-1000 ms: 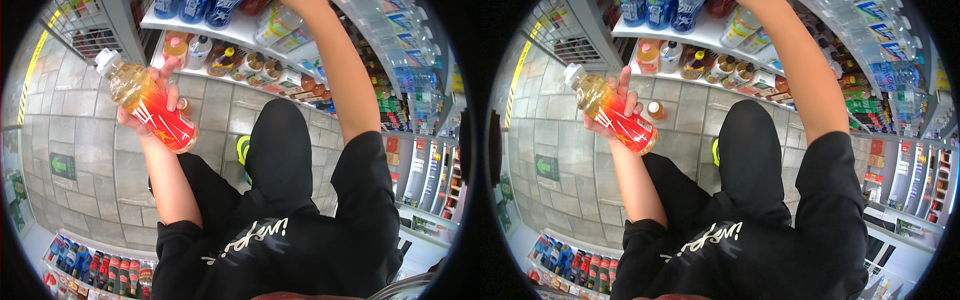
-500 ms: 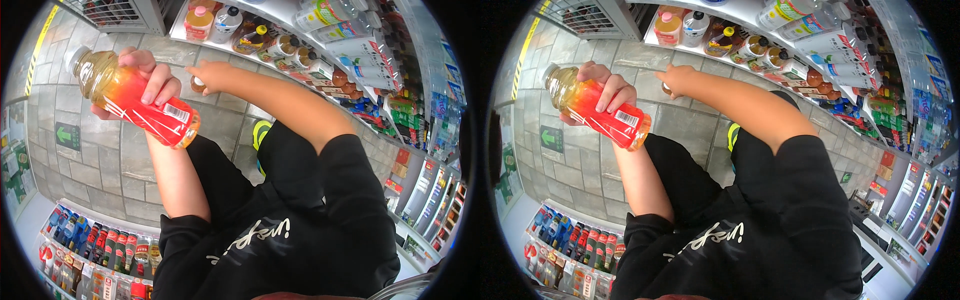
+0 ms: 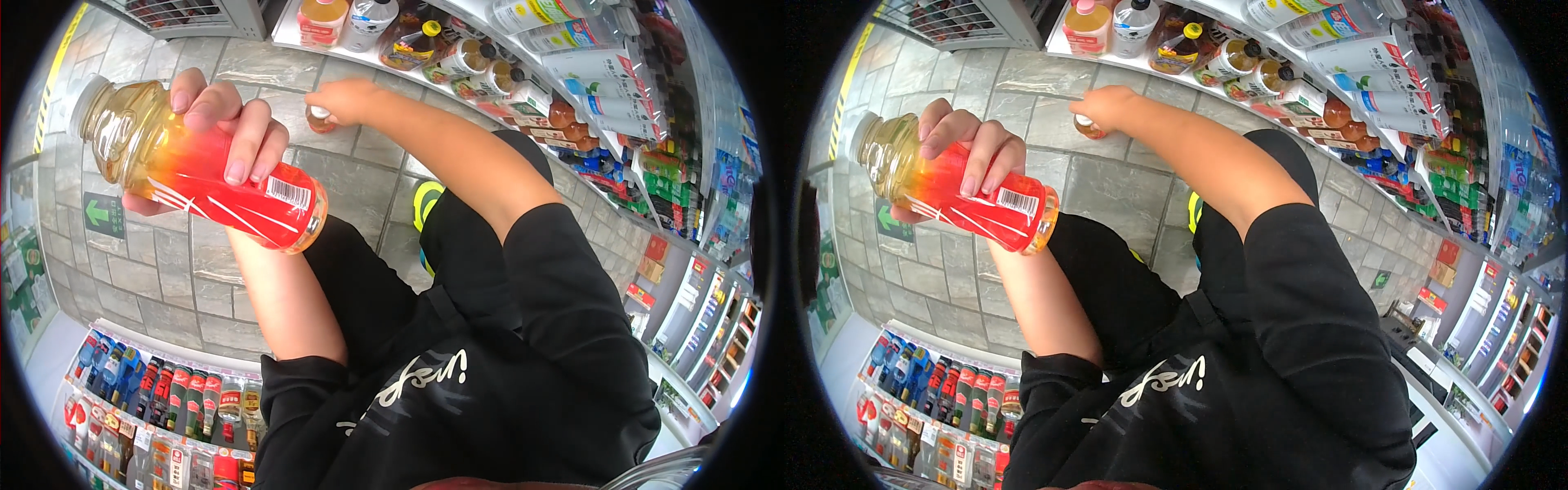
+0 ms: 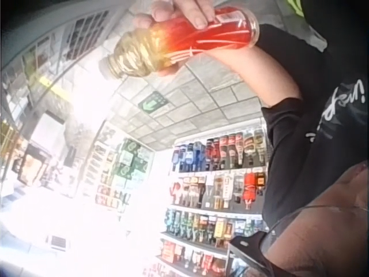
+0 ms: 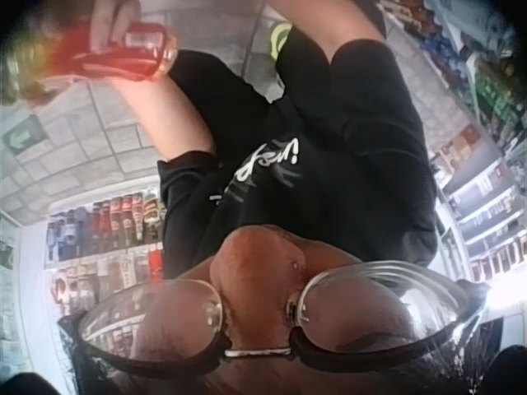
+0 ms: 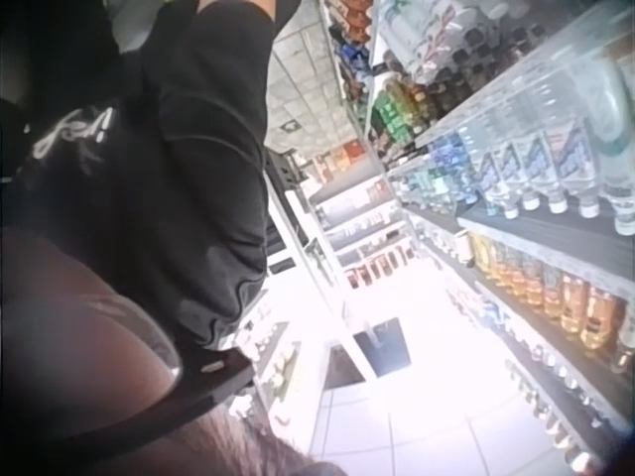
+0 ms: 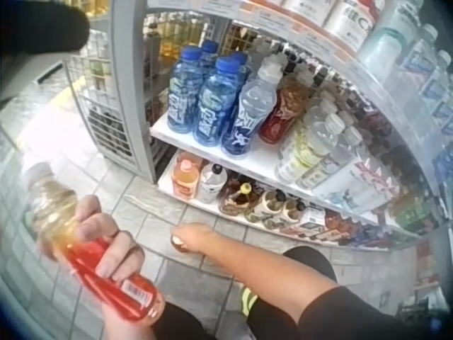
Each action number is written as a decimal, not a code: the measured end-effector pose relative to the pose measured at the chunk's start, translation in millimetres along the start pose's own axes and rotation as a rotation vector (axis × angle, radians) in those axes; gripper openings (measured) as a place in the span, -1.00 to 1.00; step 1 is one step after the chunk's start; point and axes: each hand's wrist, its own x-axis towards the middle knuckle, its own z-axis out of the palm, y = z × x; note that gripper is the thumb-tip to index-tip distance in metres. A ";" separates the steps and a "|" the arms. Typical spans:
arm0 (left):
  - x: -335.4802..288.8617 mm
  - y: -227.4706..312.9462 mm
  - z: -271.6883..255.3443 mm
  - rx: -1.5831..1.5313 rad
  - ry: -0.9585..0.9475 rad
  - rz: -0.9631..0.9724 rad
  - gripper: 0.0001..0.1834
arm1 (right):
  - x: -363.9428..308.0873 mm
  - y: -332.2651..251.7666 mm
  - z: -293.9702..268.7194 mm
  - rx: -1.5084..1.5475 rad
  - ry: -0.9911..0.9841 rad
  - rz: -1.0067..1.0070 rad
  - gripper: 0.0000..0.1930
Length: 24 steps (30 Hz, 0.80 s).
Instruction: Holding and organizing tea bottles in front of a beverage cooler in a convenience store.
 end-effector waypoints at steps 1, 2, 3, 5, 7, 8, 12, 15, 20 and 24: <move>1.7 -3.4 3.9 0.049 0.127 0.019 -0.26 | -2.5 2.9 2.2 -0.003 0.002 0.008 -0.52; 2.7 -4.4 1.2 0.035 0.106 0.004 -0.22 | -6.0 5.8 4.2 0.073 0.026 0.018 -0.53; 2.4 -4.0 0.4 0.031 0.100 0.005 -0.22 | -8.8 5.1 2.8 0.149 0.048 0.023 -0.54; 4.9 -5.2 -3.1 0.029 0.076 -0.059 -0.19 | -17.9 7.1 -4.2 0.110 0.020 0.033 -0.55; 4.7 -10.2 -17.3 -0.039 -0.137 -0.031 -0.07 | -32.9 1.3 -22.3 0.055 -0.014 0.040 -0.56; 2.9 -13.2 -16.7 -0.016 -0.088 -0.034 -0.07 | -45.8 -3.1 -31.5 0.068 0.045 -0.002 -0.56; -2.9 -17.7 -6.1 0.067 0.067 0.019 -0.04 | -126.3 -45.3 -122.5 0.033 0.131 -0.069 -0.59; -0.7 -21.8 -6.9 0.135 0.240 0.035 -0.02 | -197.8 -65.0 -191.5 -0.042 0.251 -0.020 -0.53; 2.7 -21.8 -0.7 0.202 0.343 -0.053 -0.06 | -269.9 -90.9 -301.8 -0.284 0.445 0.027 -0.57; 10.5 -22.0 3.4 0.279 0.420 -0.082 -0.05 | -294.3 -78.3 -341.9 -0.420 0.473 0.152 -0.60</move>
